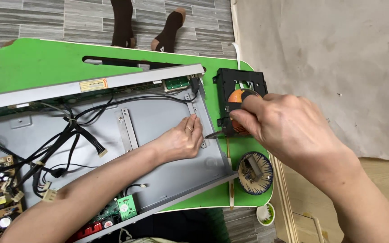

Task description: Disassembling an electronic device by removing screws and internal components using a screwdriver

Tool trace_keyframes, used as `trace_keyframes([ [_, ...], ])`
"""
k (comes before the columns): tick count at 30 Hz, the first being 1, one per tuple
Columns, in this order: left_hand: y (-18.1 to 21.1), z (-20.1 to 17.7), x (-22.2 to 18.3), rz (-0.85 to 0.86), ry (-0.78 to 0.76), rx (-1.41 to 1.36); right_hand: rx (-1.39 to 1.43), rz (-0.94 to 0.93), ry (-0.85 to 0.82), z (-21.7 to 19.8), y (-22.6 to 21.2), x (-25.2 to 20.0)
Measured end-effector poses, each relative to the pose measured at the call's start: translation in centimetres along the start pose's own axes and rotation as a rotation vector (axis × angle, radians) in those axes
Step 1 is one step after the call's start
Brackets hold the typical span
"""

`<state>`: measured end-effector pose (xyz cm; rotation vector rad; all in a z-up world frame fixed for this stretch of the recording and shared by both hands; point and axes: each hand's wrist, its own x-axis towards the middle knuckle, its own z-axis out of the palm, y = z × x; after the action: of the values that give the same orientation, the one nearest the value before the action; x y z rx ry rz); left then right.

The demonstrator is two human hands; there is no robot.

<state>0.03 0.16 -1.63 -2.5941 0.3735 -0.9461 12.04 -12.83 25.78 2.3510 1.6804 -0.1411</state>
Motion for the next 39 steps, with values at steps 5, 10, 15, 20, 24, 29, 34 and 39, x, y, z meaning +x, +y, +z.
trace_keyframes([
  [5,-0.1,0.1,0.1,0.005,0.008,0.003,0.190,-0.087,-0.126,-1.8,0.6,-1.6],
  [10,0.0,0.1,0.1,0.003,0.006,0.025,0.062,0.003,-0.036,-0.9,0.1,-0.8],
  [15,-0.2,-0.1,0.1,0.011,-0.018,0.015,0.128,0.000,-0.193,-2.1,-0.6,-1.3],
  [20,-0.2,-0.2,0.1,-0.004,0.008,0.019,-0.029,0.217,-0.143,-1.0,-0.5,-0.1],
  [24,-0.2,0.0,0.1,-0.008,0.019,0.012,0.173,0.157,-0.277,-1.8,0.1,-1.0],
  [29,-0.4,-0.4,0.2,0.007,-0.014,0.023,-0.037,0.090,-0.114,-0.2,0.9,-0.6],
  [34,-0.2,-0.2,0.1,0.008,-0.016,0.028,0.129,0.093,-0.226,-2.0,0.1,-1.1],
  [39,-0.3,-0.2,0.1,0.029,-0.036,0.020,-0.068,0.219,-0.184,-2.1,-0.4,-0.8],
])
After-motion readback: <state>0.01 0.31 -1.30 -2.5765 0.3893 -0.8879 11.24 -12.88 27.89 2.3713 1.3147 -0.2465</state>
